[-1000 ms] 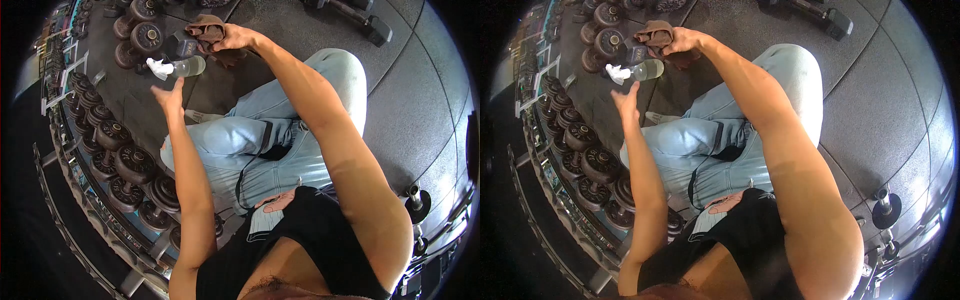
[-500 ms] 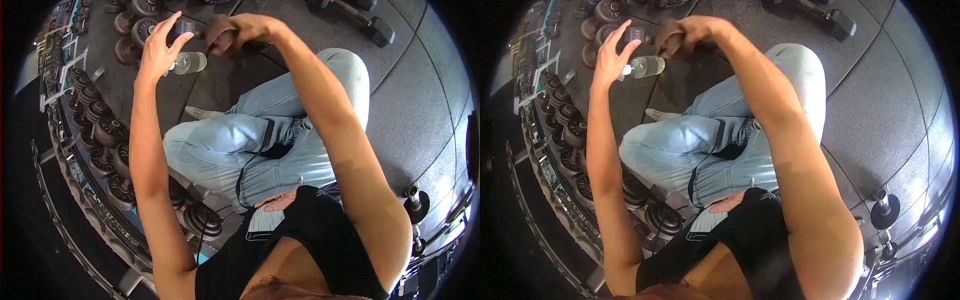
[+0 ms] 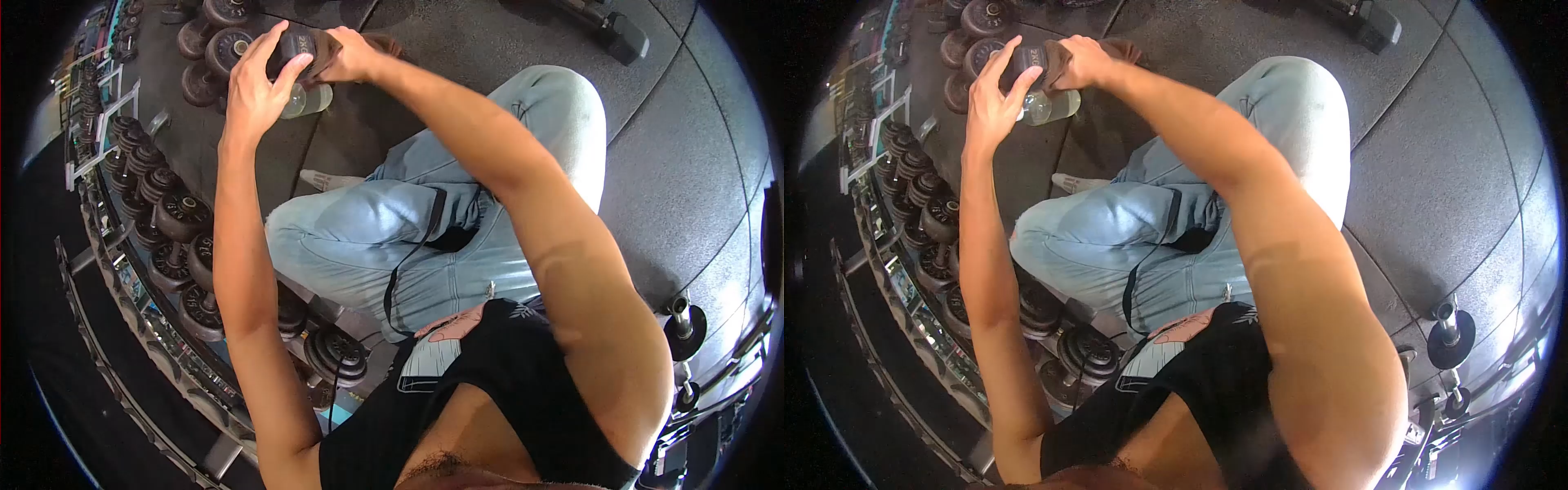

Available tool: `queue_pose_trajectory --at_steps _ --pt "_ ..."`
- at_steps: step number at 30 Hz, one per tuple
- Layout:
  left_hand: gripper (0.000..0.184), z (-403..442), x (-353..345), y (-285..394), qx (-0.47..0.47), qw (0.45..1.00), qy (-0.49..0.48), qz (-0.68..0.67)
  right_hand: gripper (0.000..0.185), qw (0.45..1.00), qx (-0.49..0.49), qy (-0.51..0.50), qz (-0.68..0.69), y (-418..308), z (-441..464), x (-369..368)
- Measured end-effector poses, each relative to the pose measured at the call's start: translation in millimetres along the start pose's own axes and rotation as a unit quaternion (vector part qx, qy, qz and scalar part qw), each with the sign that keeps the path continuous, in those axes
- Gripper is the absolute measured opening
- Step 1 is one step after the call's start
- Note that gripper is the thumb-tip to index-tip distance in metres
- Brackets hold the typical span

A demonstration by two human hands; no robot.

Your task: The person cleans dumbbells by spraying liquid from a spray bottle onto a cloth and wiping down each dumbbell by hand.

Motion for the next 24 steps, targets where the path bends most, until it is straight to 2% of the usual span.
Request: queue_pose_trajectory --at_steps 1,2,3,5,7,8,9,11,12,15,17,19,20,21,22,23,24 --pt "0.052 -4.2 1.1 -0.1 0.021 0.999 -0.013 -0.039 0.044 0.993 -0.008 -0.112 0.033 -3.4 2.9 0.9" --pt "0.052 -6.2 0.0 5.4 -0.039 0.999 -0.007 -0.008 0.032 0.892 -0.066 -0.367 0.256 -2.5 -0.2 5.1" --pt "0.052 -5.1 -1.9 14.4 -0.064 0.998 -0.012 -0.01 0.029 0.858 -0.148 -0.449 0.203 -8.4 -3.0 18.7" --pt "0.051 -0.3 -7.1 23.8 -0.06 0.998 -0.01 0.006 0.027 0.877 -0.141 -0.418 0.191 -14.8 -7.5 31.5" --pt "0.051 -0.4 -5.0 20.9 -0.049 0.999 -0.005 0.01 0.036 0.906 -0.107 -0.33 0.244 -0.1 -2.4 6.3" --pt "0.051 1.6 -4.7 17.4 -0.042 0.999 -0.002 0.012 0.05 0.967 -0.011 -0.17 0.189 15.0 2.9 -9.8" --pt "0.051 1.0 -4.3 14.8 -0.046 0.999 -0.004 0.011 0.062 0.998 -0.042 -0.042 0.037 -2.8 -12.6 -0.8" --pt "0.051 -7.6 -2.2 10.8 -0.034 0.999 -0.003 -0.016 0.066 0.994 -0.091 0.032 0.042 -20.6 -34.3 -4.0" --pt "0.051 -8.9 -4.6 16.2 -0.02 1.0 0.009 0.015 0.067 0.988 -0.034 0.152 -0.007 -26.0 -38.2 -8.4" --pt "0.05 -6.0 -9.8 21.4 0.009 0.999 0.023 0.046 0.067 0.993 -0.059 0.094 -0.049 -10.5 -38.4 -10.7" --pt "0.051 -0.1 -10.4 21.8 0.011 0.999 0.016 0.036 0.067 0.993 -0.069 0.097 -0.026 -0.7 -29.4 -9.4" --pt "0.051 4.7 -7.6 21.7 0.008 0.999 0.01 0.03 0.061 0.997 -0.068 -0.024 0.042 9.8 -18.5 -10.1" --pt "0.051 5.5 -5.4 21.8 0.0 1.0 -0.009 0.013 0.054 0.999 -0.014 0.031 0.02 24.3 -5.8 -23.6" --pt "0.052 5.6 -3.4 21.2 -0.008 1.0 -0.029 -0.003 0.05 0.997 0.002 -0.065 0.032 20.5 2.0 -12.1" --pt "0.053 5.2 -2.4 20.8 -0.043 0.998 -0.047 0.001 0.049 0.968 -0.011 -0.202 0.151 8.0 1.7 6.4" --pt "0.053 6.4 -1.9 22.6 -0.045 0.998 -0.05 0.002 0.049 0.904 -0.024 -0.334 0.265 -4.0 -3.3 16.1" --pt "0.054 5.8 -2.3 25.6 -0.047 0.997 -0.057 0.002 0.047 0.916 -0.086 -0.349 0.18 0.7 3.7 15.5"
Point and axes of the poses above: each hand's wrist, its own z-axis towards the middle knuckle, its own x-axis out of the back of the hand, y = z × x, the point moved 3 cm from there along z, towards the middle knuckle, and after that the axes turned 15 degrees about -x, right-handed, at the moved point
